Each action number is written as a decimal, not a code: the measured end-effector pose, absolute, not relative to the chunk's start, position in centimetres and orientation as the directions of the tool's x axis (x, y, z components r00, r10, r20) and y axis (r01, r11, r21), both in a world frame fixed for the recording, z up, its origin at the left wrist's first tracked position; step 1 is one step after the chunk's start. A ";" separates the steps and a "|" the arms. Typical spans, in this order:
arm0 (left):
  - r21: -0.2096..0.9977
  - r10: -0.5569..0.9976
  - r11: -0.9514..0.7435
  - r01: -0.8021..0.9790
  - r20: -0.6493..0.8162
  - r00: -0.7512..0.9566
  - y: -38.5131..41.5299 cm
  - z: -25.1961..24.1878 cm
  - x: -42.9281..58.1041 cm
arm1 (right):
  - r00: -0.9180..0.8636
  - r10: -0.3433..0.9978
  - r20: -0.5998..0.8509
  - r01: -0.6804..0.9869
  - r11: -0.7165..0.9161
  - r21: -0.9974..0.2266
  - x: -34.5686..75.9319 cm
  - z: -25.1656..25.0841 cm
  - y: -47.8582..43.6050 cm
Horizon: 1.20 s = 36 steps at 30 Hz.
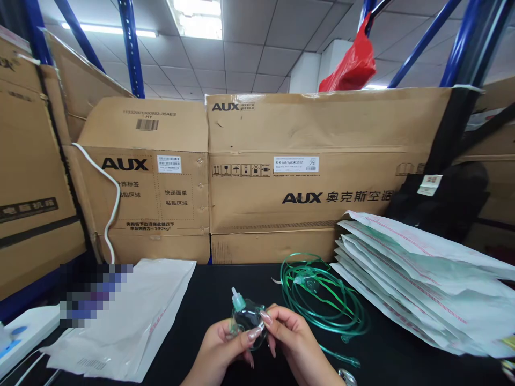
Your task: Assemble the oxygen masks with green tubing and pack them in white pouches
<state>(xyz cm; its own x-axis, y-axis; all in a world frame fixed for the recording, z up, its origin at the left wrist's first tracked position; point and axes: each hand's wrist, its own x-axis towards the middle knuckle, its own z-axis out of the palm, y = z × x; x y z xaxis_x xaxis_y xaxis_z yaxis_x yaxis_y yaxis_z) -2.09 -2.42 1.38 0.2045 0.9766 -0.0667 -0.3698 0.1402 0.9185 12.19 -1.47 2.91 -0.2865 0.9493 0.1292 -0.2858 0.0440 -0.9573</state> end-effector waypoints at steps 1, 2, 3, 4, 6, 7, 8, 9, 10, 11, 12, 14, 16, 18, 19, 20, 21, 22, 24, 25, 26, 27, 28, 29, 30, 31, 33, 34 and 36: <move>0.921 0.976 0.132 -0.366 -0.055 0.212 -2.4 1.4 -2.2 | -0.297 0.947 0.121 -0.273 0.037 -0.961 12.2 2.8 -1.3; 0.922 0.974 0.130 -0.364 -0.050 0.220 -2.4 1.4 -2.2 | -0.306 0.945 0.115 -0.267 0.031 -0.963 12.2 2.7 -1.3; 0.921 0.973 0.133 -0.366 -0.051 0.225 -2.5 1.5 -2.2 | -0.312 0.944 0.111 -0.267 0.025 -0.963 12.3 2.6 -1.2; 0.918 0.972 0.141 -0.370 -0.058 0.226 -2.5 1.5 -2.2 | -0.315 0.943 0.107 -0.270 0.019 -0.963 12.2 2.5 -1.2; 0.911 0.973 0.154 -0.382 -0.073 0.217 -2.6 1.6 -2.2 | -0.318 0.944 0.093 -0.285 -0.001 -0.958 12.2 2.4 -1.2; 0.908 0.974 0.156 -0.389 -0.076 0.212 -2.7 1.7 -2.2 | -0.318 0.944 0.085 -0.298 -0.014 -0.955 12.1 2.4 -1.2; 0.906 0.975 0.156 -0.394 -0.077 0.207 -2.7 1.7 -2.2 | -0.320 0.944 0.075 -0.311 -0.030 -0.950 12.1 2.4 -1.2; 0.905 0.977 0.155 -0.395 -0.080 0.199 -2.8 1.7 -2.1 | -0.322 0.944 0.066 -0.324 -0.045 -0.945 12.1 2.3 -1.3; 0.908 0.978 0.153 -0.391 -0.083 0.189 -2.8 1.7 -2.1 | -0.325 0.944 0.059 -0.332 -0.055 -0.942 12.0 2.4 -1.3; 0.912 0.981 0.148 -0.383 -0.085 0.176 -2.8 1.6 -2.1 | -0.326 0.944 0.060 -0.332 -0.055 -0.942 12.0 2.4 -1.3; 0.918 0.983 0.140 -0.371 -0.085 0.161 -2.7 1.5 -2.1 | -0.324 0.944 0.069 -0.322 -0.042 -0.946 12.0 2.4 -1.3; 0.929 0.989 0.118 -0.350 -0.076 0.130 -2.6 1.1 -2.1 | -0.312 0.944 0.112 -0.282 0.020 -0.959 12.1 2.6 -1.4; 0.939 0.993 0.083 -0.335 -0.048 0.111 -2.5 0.6 -2.0 | -0.297 0.940 0.169 -0.238 0.099 -0.966 12.2 2.7 -1.5; 0.947 0.995 0.049 -0.319 -0.020 0.095 -2.3 0.3 -2.0 | -0.284 0.937 0.204 -0.210 0.147 -0.967 12.3 2.7 -1.6; 0.951 0.996 0.040 -0.308 -0.013 0.087 -2.2 0.1 -2.0 | -0.279 0.937 0.208 -0.201 0.155 -0.967 12.3 2.7 -1.6; 0.955 0.997 0.035 -0.295 -0.012 0.081 -2.2 0.0 -2.0 | -0.275 0.939 0.208 -0.200 0.156 -0.967 12.2 2.6 -1.6; 0.958 0.997 0.035 -0.283 -0.014 0.077 -2.1 0.0 -2.0 | -0.272 0.940 0.207 -0.206 0.153 -0.966 12.2 2.5 -1.6; 0.961 0.997 0.038 -0.274 -0.018 0.075 -2.1 -0.1 -2.0 | -0.270 0.941 0.204 -0.219 0.146 -0.965 12.1 2.4 -1.5; 0.962 0.997 0.045 -0.268 -0.024 0.080 -2.0 0.0 -2.0 | -0.276 0.942 0.192 -0.241 0.126 -0.962 12.0 2.2 -1.5; 0.962 0.996 0.048 -0.269 -0.025 0.088 -2.0 0.0 -2.0 | -0.280 0.942 0.184 -0.246 0.115 -0.962 11.9 2.1 -1.5; 0.961 0.995 0.052 -0.271 -0.026 0.099 -2.1 0.0 -2.0 | -0.283 0.943 0.176 -0.248 0.105 -0.963 11.9 2.1 -1.4; 0.961 0.993 0.056 -0.271 -0.027 0.111 -2.1 0.0 -1.9 | -0.288 0.943 0.164 -0.247 0.093 -0.965 11.9 2.1 -1.4; 0.961 0.992 0.059 -0.269 -0.026 0.126 -2.2 0.1 -1.8 | -0.293 0.943 0.154 -0.249 0.081 -0.965 11.9 2.1 -1.4; 0.961 0.990 0.061 -0.269 -0.023 0.141 -2.3 0.1 -1.7 | -0.300 0.942 0.149 -0.256 0.071 -0.964 11.9 2.2 -1.4; 0.961 0.988 0.061 -0.270 -0.019 0.155 -2.4 0.2 -1.6 | -0.309 0.940 0.144 -0.266 0.061 -0.962 11.9 2.2 -1.4; 0.961 0.986 0.059 -0.271 -0.014 0.167 -2.5 0.2 -1.5 | -0.321 0.936 0.141 -0.274 0.050 -0.960 11.9 2.2 -1.4; 0.960 0.983 0.060 -0.274 -0.009 0.185 -2.7 0.4 -1.3 | -0.341 0.930 0.135 -0.283 0.036 -0.959 11.9 2.2 -1.4; 0.960 0.982 0.061 -0.272 -0.009 0.189 -2.8 0.5 -1.2 | -0.348 0.928 0.130 -0.283 0.028 -0.959 11.9 2.1 -1.5; 0.962 0.984 0.058 -0.267 -0.009 0.179 -2.9 0.6 -1.1 | -0.354 0.927 0.121 -0.286 0.015 -0.958 11.7 1.8 -1.5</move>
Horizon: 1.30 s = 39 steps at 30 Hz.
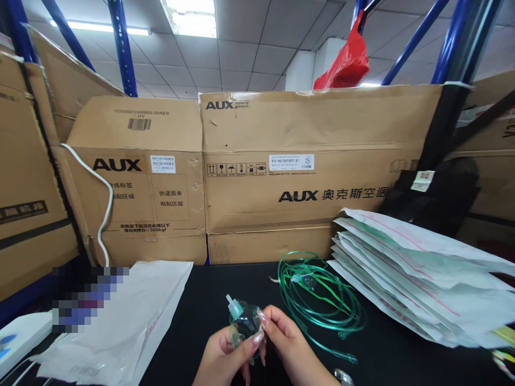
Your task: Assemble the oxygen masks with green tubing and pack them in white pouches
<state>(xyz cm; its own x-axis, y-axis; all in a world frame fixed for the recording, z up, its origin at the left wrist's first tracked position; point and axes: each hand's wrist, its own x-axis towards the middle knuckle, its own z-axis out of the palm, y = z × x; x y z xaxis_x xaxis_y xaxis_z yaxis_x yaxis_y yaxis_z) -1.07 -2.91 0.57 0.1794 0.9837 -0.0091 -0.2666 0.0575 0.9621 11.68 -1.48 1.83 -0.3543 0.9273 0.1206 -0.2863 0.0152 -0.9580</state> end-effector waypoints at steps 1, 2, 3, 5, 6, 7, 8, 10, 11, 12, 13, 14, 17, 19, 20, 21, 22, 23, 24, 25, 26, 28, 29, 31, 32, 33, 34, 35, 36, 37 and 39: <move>0.961 0.985 0.054 -0.271 -0.007 0.170 -2.9 0.6 -1.0 | -0.354 0.927 0.121 -0.290 0.014 -0.957 11.6 1.7 -1.5; 0.959 0.987 0.050 -0.281 -0.004 0.159 -3.0 0.6 -1.0 | -0.352 0.928 0.124 -0.294 0.016 -0.956 11.5 1.7 -1.5; 0.954 0.989 0.047 -0.295 -0.003 0.147 -3.0 0.6 -1.0 | -0.352 0.927 0.130 -0.296 0.021 -0.955 11.5 1.7 -1.5; 0.945 0.993 0.049 -0.324 -0.011 0.118 -2.9 0.6 -1.0 | -0.357 0.922 0.150 -0.305 0.036 -0.952 11.6 1.8 -1.5; 0.942 0.995 0.052 -0.331 -0.019 0.103 -2.9 0.7 -1.1 | -0.366 0.917 0.160 -0.316 0.040 -0.948 11.7 2.0 -1.5; 0.942 0.996 0.056 -0.330 -0.027 0.090 -2.9 0.8 -1.2 | -0.378 0.911 0.165 -0.331 0.033 -0.943 11.8 2.1 -1.5; 0.944 0.996 0.059 -0.326 -0.034 0.083 -2.9 0.9 -1.3 | -0.388 0.907 0.163 -0.348 0.020 -0.937 11.9 2.3 -1.5; 0.946 0.995 0.069 -0.316 -0.043 0.090 -2.9 1.1 -1.5 | -0.397 0.906 0.145 -0.385 -0.021 -0.923 12.0 2.4 -1.4; 0.946 0.994 0.075 -0.315 -0.046 0.099 -2.9 1.3 -1.6 | -0.397 0.909 0.131 -0.399 -0.042 -0.916 12.1 2.4 -1.4; 0.944 0.993 0.083 -0.320 -0.050 0.111 -3.0 1.4 -1.7 | -0.394 0.911 0.118 -0.411 -0.060 -0.910 12.1 2.3 -1.4; 0.940 0.991 0.091 -0.330 -0.054 0.120 -3.1 1.6 -1.7 | -0.391 0.914 0.111 -0.420 -0.069 -0.905 12.0 2.2 -1.4; 0.934 0.990 0.100 -0.342 -0.059 0.129 -3.1 1.7 -1.7 | -0.388 0.916 0.106 -0.425 -0.075 -0.902 12.0 2.1 -1.4; 0.918 0.986 0.122 -0.378 -0.068 0.153 -3.2 1.9 -1.8 | -0.378 0.922 0.086 -0.425 -0.091 -0.901 11.8 1.9 -1.4; 0.912 0.985 0.128 -0.390 -0.070 0.160 -3.2 2.0 -1.8 | -0.377 0.923 0.075 -0.433 -0.104 -0.896 11.8 2.0 -1.4; 0.911 0.985 0.128 -0.391 -0.071 0.159 -3.2 1.9 -1.8 | -0.380 0.922 0.073 -0.434 -0.108 -0.894 11.8 2.1 -1.5; 0.912 0.985 0.127 -0.389 -0.072 0.155 -3.2 1.9 -1.8 | -0.383 0.921 0.074 -0.433 -0.108 -0.895 11.8 2.2 -1.5; 0.915 0.986 0.127 -0.383 -0.074 0.150 -3.2 1.9 -1.8 | -0.385 0.920 0.076 -0.429 -0.106 -0.897 11.8 2.3 -1.5; 0.918 0.986 0.128 -0.375 -0.077 0.148 -3.1 1.9 -1.8 | -0.386 0.919 0.078 -0.423 -0.101 -0.901 11.8 2.5 -1.6; 0.922 0.986 0.129 -0.366 -0.079 0.148 -3.1 1.8 -1.8 | -0.386 0.919 0.077 -0.417 -0.099 -0.904 11.8 2.6 -1.7; 0.924 0.985 0.130 -0.359 -0.079 0.152 -3.1 1.8 -1.7 | -0.386 0.919 0.077 -0.413 -0.097 -0.906 11.9 2.7 -1.7; 0.925 0.984 0.130 -0.356 -0.077 0.158 -3.1 1.8 -1.7 | -0.392 0.917 0.079 -0.412 -0.098 -0.906 11.9 2.7 -1.8; 0.924 0.982 0.131 -0.359 -0.071 0.175 -3.1 1.6 -1.7 | -0.408 0.909 0.086 -0.417 -0.102 -0.903 11.9 2.7 -1.8; 0.923 0.980 0.131 -0.362 -0.066 0.187 -3.1 1.5 -1.6 | -0.415 0.906 0.089 -0.419 -0.104 -0.902 11.9 2.6 -1.8; 0.921 0.975 0.133 -0.366 -0.055 0.216 -2.9 1.2 -1.6 | -0.419 0.903 0.093 -0.411 -0.098 -0.906 11.9 2.2 -1.7; 0.919 0.972 0.133 -0.371 -0.049 0.228 -2.8 1.1 -1.7 | -0.420 0.902 0.096 -0.405 -0.092 -0.910 11.9 2.0 -1.6; 0.916 0.971 0.132 -0.379 -0.043 0.235 -2.7 1.0 -1.7 | -0.417 0.904 0.098 -0.402 -0.087 -0.912 11.9 1.7 -1.5; 0.910 0.970 0.134 -0.392 -0.040 0.239 -2.6 0.9 -1.7 | -0.415 0.904 0.099 -0.405 -0.086 -0.910 11.9 1.5 -1.4; 0.902 0.968 0.142 -0.409 -0.041 0.246 -2.5 0.9 -1.8 | -0.412 0.906 0.097 -0.415 -0.092 -0.905 11.9 1.3 -1.2; 0.890 0.965 0.155 -0.429 -0.043 0.259 -2.5 1.0 -1.9 | -0.406 0.909 0.092 -0.429 -0.100 -0.898 11.9 1.1 -1.1; 0.877 0.960 0.169 -0.451 -0.043 0.276 -2.5 1.1 -1.9 | -0.400 0.912 0.085 -0.444 -0.112 -0.889 11.8 0.9 -1.0; 0.852 0.948 0.198 -0.485 -0.040 0.315 -2.6 1.5 -2.1 | -0.398 0.915 0.067 -0.463 -0.138 -0.876 11.8 0.7 -0.9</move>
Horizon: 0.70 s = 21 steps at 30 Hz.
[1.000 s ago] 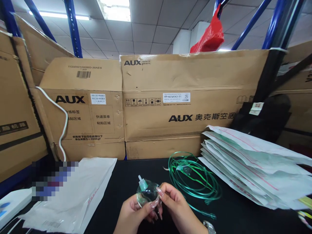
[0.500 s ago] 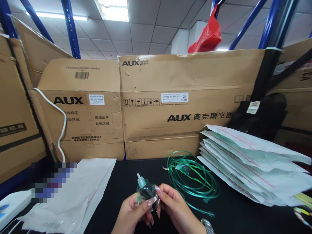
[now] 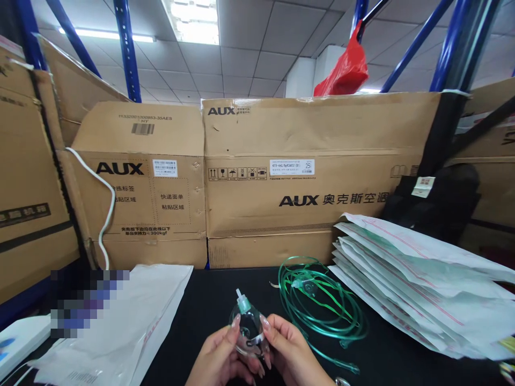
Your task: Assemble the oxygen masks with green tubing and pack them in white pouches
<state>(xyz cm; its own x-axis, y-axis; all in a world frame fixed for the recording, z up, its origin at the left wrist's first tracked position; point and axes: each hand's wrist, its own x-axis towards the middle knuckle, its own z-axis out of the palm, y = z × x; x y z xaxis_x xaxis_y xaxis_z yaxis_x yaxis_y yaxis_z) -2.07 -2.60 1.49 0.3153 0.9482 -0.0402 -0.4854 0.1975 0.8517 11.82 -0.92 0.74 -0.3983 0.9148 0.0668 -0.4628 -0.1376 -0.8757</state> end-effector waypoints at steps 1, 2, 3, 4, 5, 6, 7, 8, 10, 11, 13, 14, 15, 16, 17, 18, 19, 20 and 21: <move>0.842 0.944 0.209 -0.497 -0.040 0.328 -2.7 1.7 -2.1 | -0.402 0.913 0.064 -0.466 -0.144 -0.873 11.8 0.7 -0.9; 0.835 0.942 0.216 -0.506 -0.042 0.333 -2.7 1.8 -2.2 | -0.403 0.913 0.062 -0.467 -0.147 -0.872 11.8 0.7 -1.0; 0.830 0.941 0.222 -0.511 -0.046 0.334 -2.8 1.9 -2.2 | -0.403 0.913 0.060 -0.465 -0.148 -0.873 11.9 0.7 -1.0; 0.827 0.941 0.229 -0.513 -0.053 0.335 -2.8 1.9 -2.2 | -0.399 0.915 0.059 -0.461 -0.145 -0.875 11.9 0.7 -1.0; 0.826 0.940 0.234 -0.513 -0.058 0.336 -2.8 1.8 -2.3 | -0.393 0.918 0.059 -0.455 -0.139 -0.879 11.9 0.7 -1.0; 0.826 0.940 0.235 -0.512 -0.060 0.335 -2.8 1.7 -2.3 | -0.386 0.920 0.059 -0.448 -0.132 -0.884 12.0 0.7 -1.0; 0.829 0.940 0.235 -0.507 -0.062 0.334 -2.7 1.6 -2.3 | -0.382 0.922 0.059 -0.439 -0.125 -0.889 12.0 0.7 -1.0; 0.834 0.941 0.236 -0.498 -0.067 0.332 -2.7 1.4 -2.2 | -0.379 0.923 0.060 -0.430 -0.118 -0.895 12.0 0.8 -1.0; 0.855 0.944 0.230 -0.465 -0.080 0.320 -2.7 1.2 -2.2 | -0.377 0.924 0.067 -0.410 -0.102 -0.907 12.0 0.8 -0.9; 0.871 0.947 0.226 -0.437 -0.090 0.308 -2.7 1.2 -2.3 | -0.380 0.922 0.072 -0.396 -0.092 -0.914 12.1 0.9 -0.9; 0.905 0.956 0.203 -0.375 -0.101 0.275 -2.7 1.4 -2.4 | -0.402 0.911 0.089 -0.361 -0.068 -0.930 12.1 1.1 -1.0; 0.919 0.963 0.184 -0.349 -0.096 0.254 -2.7 1.5 -2.5 | -0.420 0.902 0.096 -0.344 -0.060 -0.937 12.2 1.2 -1.0; 0.927 0.969 0.165 -0.337 -0.088 0.232 -2.6 1.7 -2.7 | -0.445 0.890 0.100 -0.324 -0.055 -0.945 12.4 1.4 -1.0; 0.928 0.973 0.154 -0.340 -0.083 0.216 -2.6 1.8 -3.0 | -0.474 0.875 0.098 -0.297 -0.055 -0.953 12.6 1.6 -0.9; 0.923 0.974 0.155 -0.353 -0.083 0.212 -2.5 2.0 -3.3 | -0.509 0.856 0.088 -0.263 -0.057 -0.963 12.8 1.8 -0.8; 0.916 0.969 0.171 -0.362 -0.091 0.228 -2.4 2.1 -3.6 | -0.544 0.836 0.073 -0.219 -0.058 -0.974 13.1 2.1 -0.7; 0.912 0.960 0.197 -0.360 -0.105 0.260 -2.3 2.1 -4.0 | -0.577 0.815 0.053 -0.171 -0.057 -0.984 13.4 2.4 -0.5; 0.910 0.948 0.222 -0.350 -0.118 0.296 -2.2 2.1 -4.3 | -0.605 0.795 0.029 -0.123 -0.057 -0.991 13.7 2.7 -0.4; 0.911 0.934 0.243 -0.332 -0.128 0.333 -2.0 2.0 -4.6 | -0.628 0.778 0.006 -0.078 -0.055 -0.995 14.0 2.9 -0.2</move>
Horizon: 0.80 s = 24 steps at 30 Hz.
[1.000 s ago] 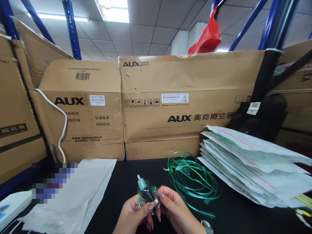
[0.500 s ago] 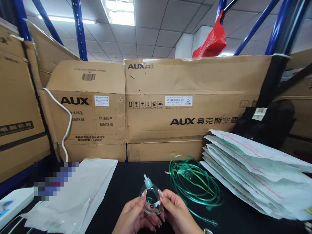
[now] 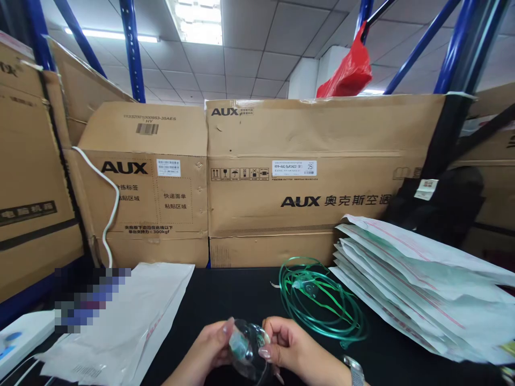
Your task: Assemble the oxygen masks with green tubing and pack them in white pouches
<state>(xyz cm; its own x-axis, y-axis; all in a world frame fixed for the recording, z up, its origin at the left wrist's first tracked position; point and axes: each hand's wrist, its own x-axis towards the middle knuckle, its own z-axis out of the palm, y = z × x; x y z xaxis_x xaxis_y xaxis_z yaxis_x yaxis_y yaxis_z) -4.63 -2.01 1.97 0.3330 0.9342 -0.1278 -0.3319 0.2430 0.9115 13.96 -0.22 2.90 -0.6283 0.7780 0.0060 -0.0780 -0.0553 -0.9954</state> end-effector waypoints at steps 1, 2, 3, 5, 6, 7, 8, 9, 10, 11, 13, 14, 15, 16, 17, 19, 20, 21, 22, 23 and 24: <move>0.915 0.917 0.263 -0.306 -0.139 0.374 -1.9 1.8 -4.9 | -0.649 0.760 -0.022 -0.034 -0.057 -0.998 14.2 3.1 -0.1; 0.921 0.897 0.278 -0.272 -0.148 0.416 -1.8 1.6 -5.1 | -0.666 0.744 -0.052 0.012 -0.059 -0.998 14.3 3.2 -0.1; 0.931 0.878 0.283 -0.230 -0.155 0.453 -1.7 1.4 -5.1 | -0.678 0.731 -0.082 0.058 -0.058 -0.997 14.4 3.3 -0.2; 0.958 0.846 0.264 -0.115 -0.173 0.504 -1.6 1.1 -5.1 | -0.683 0.719 -0.130 0.149 -0.038 -0.988 14.2 3.2 -0.4; 0.966 0.843 0.251 -0.062 -0.187 0.505 -1.6 1.0 -5.0 | -0.673 0.726 -0.139 0.181 -0.021 -0.983 14.1 3.0 -0.5; 0.969 0.855 0.243 -0.036 -0.196 0.481 -1.7 1.0 -4.8 | -0.651 0.746 -0.136 0.201 -0.003 -0.980 13.8 2.7 -0.6; 0.965 0.872 0.259 -0.040 -0.216 0.440 -1.7 1.0 -4.7 | -0.618 0.778 -0.116 0.206 0.017 -0.978 13.6 2.3 -0.7; 0.951 0.885 0.301 -0.070 -0.251 0.391 -1.8 1.1 -4.5 | -0.572 0.816 -0.081 0.193 0.038 -0.980 13.3 1.9 -0.7; 0.929 0.895 0.347 -0.124 -0.289 0.340 -1.9 1.3 -4.4 | -0.509 0.860 -0.031 0.166 0.063 -0.984 13.1 1.5 -0.6; 0.901 0.901 0.386 -0.196 -0.323 0.289 -2.0 1.5 -4.3 | -0.438 0.899 0.025 0.127 0.090 -0.988 12.9 1.0 -0.4; 0.838 0.906 0.422 -0.346 -0.370 0.208 -2.1 1.8 -4.1 | -0.318 0.943 0.097 0.070 0.125 -0.990 12.6 0.1 0.0; 0.810 0.910 0.415 -0.415 -0.373 0.182 -2.2 1.9 -4.1 | -0.300 0.949 0.102 0.056 0.124 -0.991 12.5 -0.3 0.3; 0.785 0.917 0.397 -0.475 -0.363 0.166 -2.2 2.0 -4.1 | -0.304 0.948 0.092 0.046 0.111 -0.993 12.4 -0.6 0.4; 0.762 0.921 0.384 -0.521 -0.353 0.163 -2.2 2.0 -4.1 | -0.323 0.943 0.075 0.032 0.090 -0.995 12.3 -0.9 0.6; 0.744 0.922 0.381 -0.549 -0.348 0.168 -2.2 2.0 -4.1 | -0.342 0.938 0.061 0.010 0.068 -0.998 12.3 -1.1 0.7; 0.713 0.915 0.395 -0.579 -0.361 0.181 -2.1 1.8 -4.0 | -0.348 0.935 0.062 -0.060 0.044 -0.997 12.0 -1.3 0.7; 0.699 0.908 0.409 -0.587 -0.374 0.187 -2.1 1.7 -3.9 | -0.336 0.939 0.071 -0.095 0.041 -0.995 11.9 -1.3 0.6; 0.686 0.903 0.419 -0.595 -0.383 0.194 -2.0 1.6 -3.9 | -0.323 0.943 0.082 -0.124 0.043 -0.991 11.8 -1.3 0.5; 0.674 0.902 0.421 -0.606 -0.383 0.201 -2.0 1.4 -3.8 | -0.314 0.945 0.094 -0.148 0.049 -0.988 11.8 -1.2 0.4; 0.666 0.903 0.420 -0.616 -0.375 0.210 -1.9 1.3 -3.7 | -0.306 0.946 0.107 -0.168 0.058 -0.984 11.7 -1.2 0.3; 0.662 0.907 0.413 -0.625 -0.358 0.221 -1.9 1.1 -3.7 | -0.299 0.947 0.121 -0.183 0.068 -0.981 11.7 -1.1 0.2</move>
<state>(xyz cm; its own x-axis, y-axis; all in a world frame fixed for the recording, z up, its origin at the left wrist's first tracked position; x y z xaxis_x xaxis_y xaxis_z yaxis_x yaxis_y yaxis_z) -3.71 -1.88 1.11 0.2207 0.9072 -0.3583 -0.6252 0.4135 0.6619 11.68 0.24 -1.08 -0.2988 0.9466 0.1211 -0.1829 0.0678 -0.9808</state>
